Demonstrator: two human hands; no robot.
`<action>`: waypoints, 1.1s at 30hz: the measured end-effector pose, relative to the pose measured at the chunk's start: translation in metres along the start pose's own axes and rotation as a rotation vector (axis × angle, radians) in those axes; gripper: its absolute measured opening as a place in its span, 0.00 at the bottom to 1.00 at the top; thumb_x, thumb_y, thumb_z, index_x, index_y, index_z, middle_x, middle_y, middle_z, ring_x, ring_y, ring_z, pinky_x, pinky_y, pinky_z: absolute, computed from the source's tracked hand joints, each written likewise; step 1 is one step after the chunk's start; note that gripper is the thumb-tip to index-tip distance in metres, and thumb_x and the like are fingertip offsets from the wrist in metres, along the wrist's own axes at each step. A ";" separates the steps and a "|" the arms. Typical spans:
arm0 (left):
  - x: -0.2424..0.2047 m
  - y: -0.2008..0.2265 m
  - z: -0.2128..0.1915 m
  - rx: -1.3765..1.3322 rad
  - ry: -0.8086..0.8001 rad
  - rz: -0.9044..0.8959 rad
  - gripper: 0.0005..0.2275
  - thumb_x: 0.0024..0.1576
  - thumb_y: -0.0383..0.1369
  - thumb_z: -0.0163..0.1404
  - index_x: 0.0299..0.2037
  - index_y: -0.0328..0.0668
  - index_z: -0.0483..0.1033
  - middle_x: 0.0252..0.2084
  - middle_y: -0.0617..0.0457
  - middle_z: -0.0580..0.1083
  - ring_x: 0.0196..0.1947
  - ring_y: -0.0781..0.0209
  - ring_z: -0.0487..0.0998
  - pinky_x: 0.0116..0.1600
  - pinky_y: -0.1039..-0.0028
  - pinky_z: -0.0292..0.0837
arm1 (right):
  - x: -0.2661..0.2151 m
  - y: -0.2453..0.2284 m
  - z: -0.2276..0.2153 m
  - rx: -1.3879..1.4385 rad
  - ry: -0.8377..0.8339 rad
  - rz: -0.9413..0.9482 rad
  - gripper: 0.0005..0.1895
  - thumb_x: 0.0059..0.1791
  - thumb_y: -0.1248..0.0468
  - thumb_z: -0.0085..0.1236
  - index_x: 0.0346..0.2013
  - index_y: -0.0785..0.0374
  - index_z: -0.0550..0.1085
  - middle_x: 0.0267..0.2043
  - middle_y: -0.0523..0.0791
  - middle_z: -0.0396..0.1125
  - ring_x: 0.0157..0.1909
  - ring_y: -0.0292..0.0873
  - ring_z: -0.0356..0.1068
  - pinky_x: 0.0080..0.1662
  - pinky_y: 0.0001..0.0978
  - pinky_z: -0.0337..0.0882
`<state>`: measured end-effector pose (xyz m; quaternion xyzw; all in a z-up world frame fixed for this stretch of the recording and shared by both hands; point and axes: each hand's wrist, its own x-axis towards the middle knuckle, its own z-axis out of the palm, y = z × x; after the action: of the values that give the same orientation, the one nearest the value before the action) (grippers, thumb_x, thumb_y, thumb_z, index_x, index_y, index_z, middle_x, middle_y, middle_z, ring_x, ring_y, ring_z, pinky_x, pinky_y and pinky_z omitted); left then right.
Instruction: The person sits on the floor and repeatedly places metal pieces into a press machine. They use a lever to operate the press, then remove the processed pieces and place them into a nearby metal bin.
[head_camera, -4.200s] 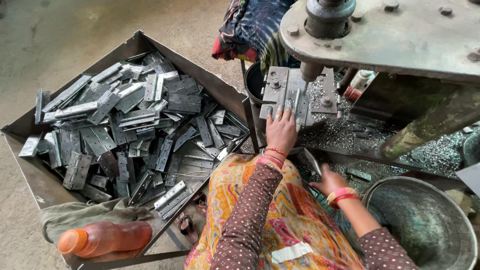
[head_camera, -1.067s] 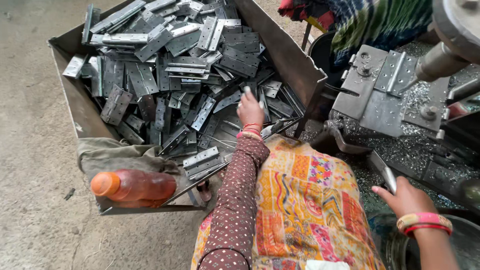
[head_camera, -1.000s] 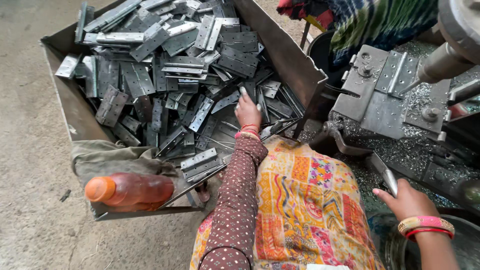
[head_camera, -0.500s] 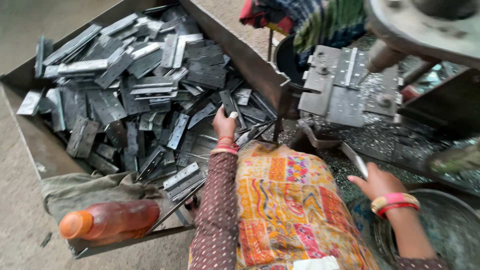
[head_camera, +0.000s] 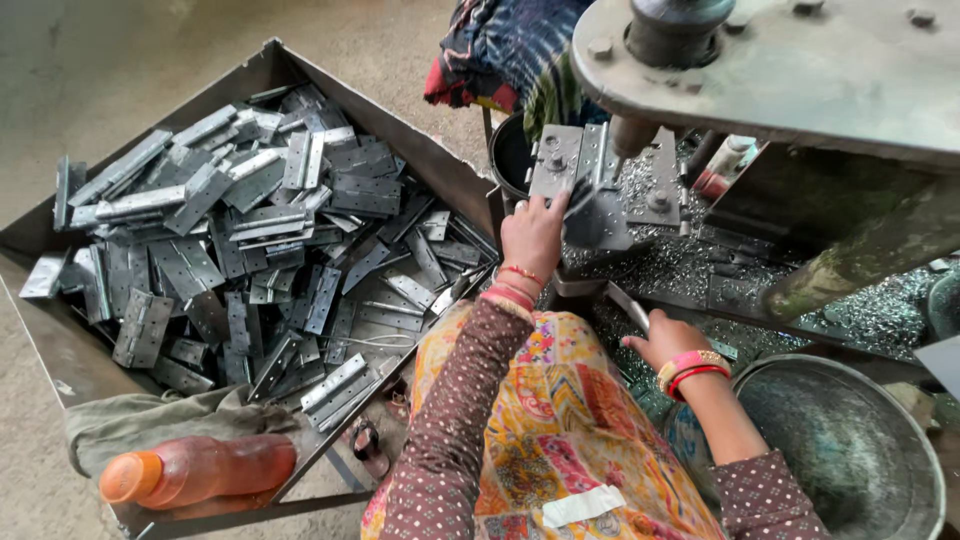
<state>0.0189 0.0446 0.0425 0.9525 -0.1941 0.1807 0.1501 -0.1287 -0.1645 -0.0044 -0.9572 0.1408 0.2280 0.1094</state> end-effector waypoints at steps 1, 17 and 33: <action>-0.001 0.002 0.002 -0.005 -0.016 -0.002 0.22 0.53 0.38 0.58 0.59 0.54 0.71 0.43 0.48 0.73 0.44 0.48 0.77 0.42 0.55 0.72 | 0.000 -0.001 0.000 -0.003 0.002 -0.008 0.32 0.48 0.39 0.58 0.51 0.63 0.70 0.45 0.56 0.76 0.50 0.60 0.77 0.51 0.51 0.75; -0.071 0.056 0.025 0.087 0.135 0.131 0.22 0.63 0.51 0.46 0.54 0.43 0.79 0.65 0.47 0.72 0.68 0.50 0.68 0.73 0.47 0.52 | 0.020 0.007 0.016 0.008 -0.017 -0.036 0.37 0.46 0.38 0.62 0.53 0.66 0.68 0.49 0.59 0.74 0.53 0.61 0.75 0.55 0.50 0.74; -0.027 0.069 0.033 0.074 -0.245 -0.025 0.19 0.60 0.35 0.41 0.59 0.41 0.74 0.66 0.50 0.68 0.70 0.50 0.65 0.73 0.43 0.50 | 0.016 0.005 0.008 0.010 -0.022 -0.016 0.35 0.47 0.38 0.60 0.52 0.66 0.70 0.48 0.59 0.74 0.53 0.62 0.75 0.55 0.52 0.73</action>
<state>-0.0240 -0.0190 0.0173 0.9746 -0.1923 0.0680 0.0921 -0.1202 -0.1708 -0.0192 -0.9552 0.1329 0.2370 0.1176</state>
